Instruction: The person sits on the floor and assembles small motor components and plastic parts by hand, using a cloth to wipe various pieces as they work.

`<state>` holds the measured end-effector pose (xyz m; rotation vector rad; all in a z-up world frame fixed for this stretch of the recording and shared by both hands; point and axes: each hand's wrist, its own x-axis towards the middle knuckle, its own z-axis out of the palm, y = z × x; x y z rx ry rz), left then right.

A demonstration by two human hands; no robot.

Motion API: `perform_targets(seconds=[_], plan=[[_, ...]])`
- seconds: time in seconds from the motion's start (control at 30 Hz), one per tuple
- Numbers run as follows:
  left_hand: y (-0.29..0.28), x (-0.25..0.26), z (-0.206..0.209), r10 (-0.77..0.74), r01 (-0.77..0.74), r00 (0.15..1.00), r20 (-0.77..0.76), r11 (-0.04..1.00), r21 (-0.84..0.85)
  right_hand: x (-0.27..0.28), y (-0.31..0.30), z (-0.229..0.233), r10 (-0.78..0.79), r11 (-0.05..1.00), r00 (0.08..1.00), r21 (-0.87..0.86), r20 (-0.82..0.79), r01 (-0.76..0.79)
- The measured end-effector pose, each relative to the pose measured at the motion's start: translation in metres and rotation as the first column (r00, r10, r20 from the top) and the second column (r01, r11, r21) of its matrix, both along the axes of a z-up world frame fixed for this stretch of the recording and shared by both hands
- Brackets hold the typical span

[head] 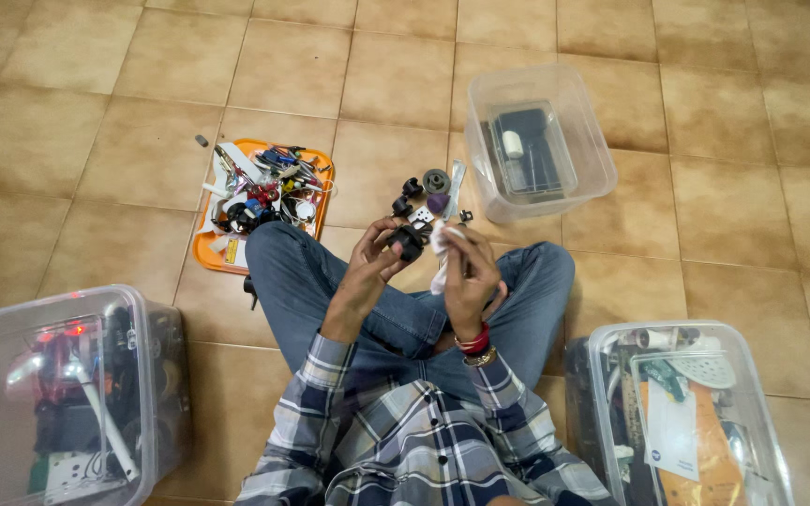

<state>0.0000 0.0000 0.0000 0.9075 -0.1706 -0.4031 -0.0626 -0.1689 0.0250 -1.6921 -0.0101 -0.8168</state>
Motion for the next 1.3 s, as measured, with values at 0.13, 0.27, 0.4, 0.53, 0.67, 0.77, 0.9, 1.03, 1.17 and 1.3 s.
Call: perform_targets(seconds=[0.13, 0.27, 0.4, 0.53, 0.67, 0.77, 0.9, 1.03, 1.17, 1.3], plan=[[0.000, -0.001, 0.021, -0.008, 0.006, 1.000, -0.018, 0.994, -0.105, 0.001, 0.002, 0.044, 0.120, 0.988, 0.993, 0.097, 0.013, -0.121], [0.000, -0.003, 0.030, -0.024, 0.024, 1.000, 0.005, 0.982, -0.185, 0.001, 0.001, 0.048, 0.168, 0.978, 0.976, 0.149, -0.140, -0.147], [0.001, -0.002, 0.029, -0.043, 0.049, 0.998, 0.042, 0.985, -0.163, 0.001, 0.000, 0.046, 0.066, 0.998, 0.964, 0.031, -0.259, -0.060], [0.000, -0.004, 0.028, -0.047, 0.054, 0.994, 0.094, 0.996, -0.074, -0.002, 0.013, 0.065, -0.013, 0.909, 0.994, -0.413, 0.109, 0.057], [0.000, -0.007, 0.023, -0.067, 0.070, 0.991, 0.112, 0.997, -0.024, 0.002, 0.016, 0.081, 0.006, 0.937, 1.000, -0.349, 0.013, -0.002], [0.000, -0.007, 0.024, -0.047, 0.058, 0.988, 0.146, 0.996, -0.072, 0.003, 0.013, 0.084, 0.022, 0.961, 0.995, -0.271, -0.098, -0.048], [0.005, -0.006, 0.032, -0.003, 0.020, 0.983, 0.186, 0.995, -0.093, -0.004, 0.017, 0.079, 0.033, 0.961, 0.999, -0.273, -0.025, -0.039], [0.002, -0.007, 0.032, -0.045, 0.053, 0.984, 0.170, 0.998, -0.043, -0.011, 0.022, 0.080, 0.068, 0.921, 0.994, -0.389, 0.082, -0.031], [0.002, -0.010, 0.033, -0.035, 0.043, 0.981, 0.190, 0.998, -0.038, 0.005, 0.015, 0.086, 0.022, 0.933, 1.000, -0.361, 0.021, -0.013], [0.005, -0.010, 0.036, -0.030, 0.039, 0.982, 0.186, 0.998, -0.046, 0.002, 0.013, 0.079, 0.023, 0.968, 0.999, -0.250, -0.040, -0.032]])
